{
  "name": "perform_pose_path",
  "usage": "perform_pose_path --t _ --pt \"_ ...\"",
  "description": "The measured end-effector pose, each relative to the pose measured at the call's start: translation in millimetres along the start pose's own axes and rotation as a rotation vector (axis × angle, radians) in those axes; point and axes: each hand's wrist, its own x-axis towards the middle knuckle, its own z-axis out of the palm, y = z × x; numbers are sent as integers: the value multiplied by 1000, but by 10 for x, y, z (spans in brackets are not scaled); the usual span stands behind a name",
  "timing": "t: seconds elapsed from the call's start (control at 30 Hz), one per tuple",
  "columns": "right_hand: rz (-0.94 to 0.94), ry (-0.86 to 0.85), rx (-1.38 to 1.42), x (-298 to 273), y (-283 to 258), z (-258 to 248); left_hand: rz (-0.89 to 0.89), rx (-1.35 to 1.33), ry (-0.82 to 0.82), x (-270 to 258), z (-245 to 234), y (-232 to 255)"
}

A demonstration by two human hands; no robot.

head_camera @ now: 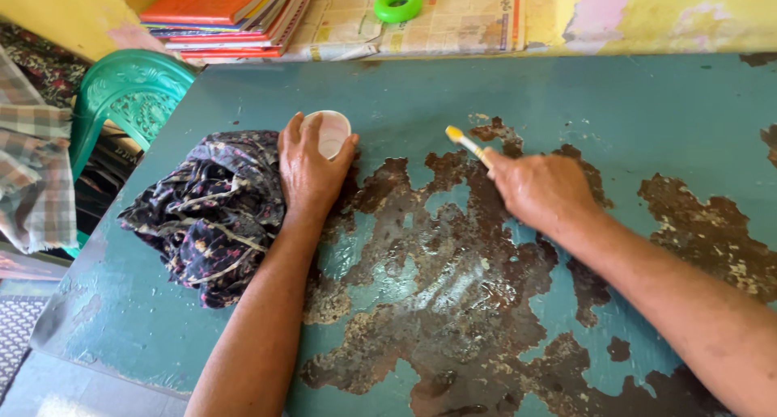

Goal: The person uses a toothbrush and a small cup of liquid to scrub a worn teal table surface. They repeatedly dip the brush and scrub different areas, occasionally moving a cloth aside to reach new spots.

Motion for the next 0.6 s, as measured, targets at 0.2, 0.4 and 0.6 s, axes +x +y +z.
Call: perform_pose_path --t 0.2,0.4,0.6 --pt "-216 73 126 13 -432 54 14 -78 -43 14 -120 13" --pt "95 -30 -124 853 -99 60 6 -96 -120 36 -149 -90" --pt "-116 53 98 1268 -799 319 -3 -104 -187 52 -241 -255"
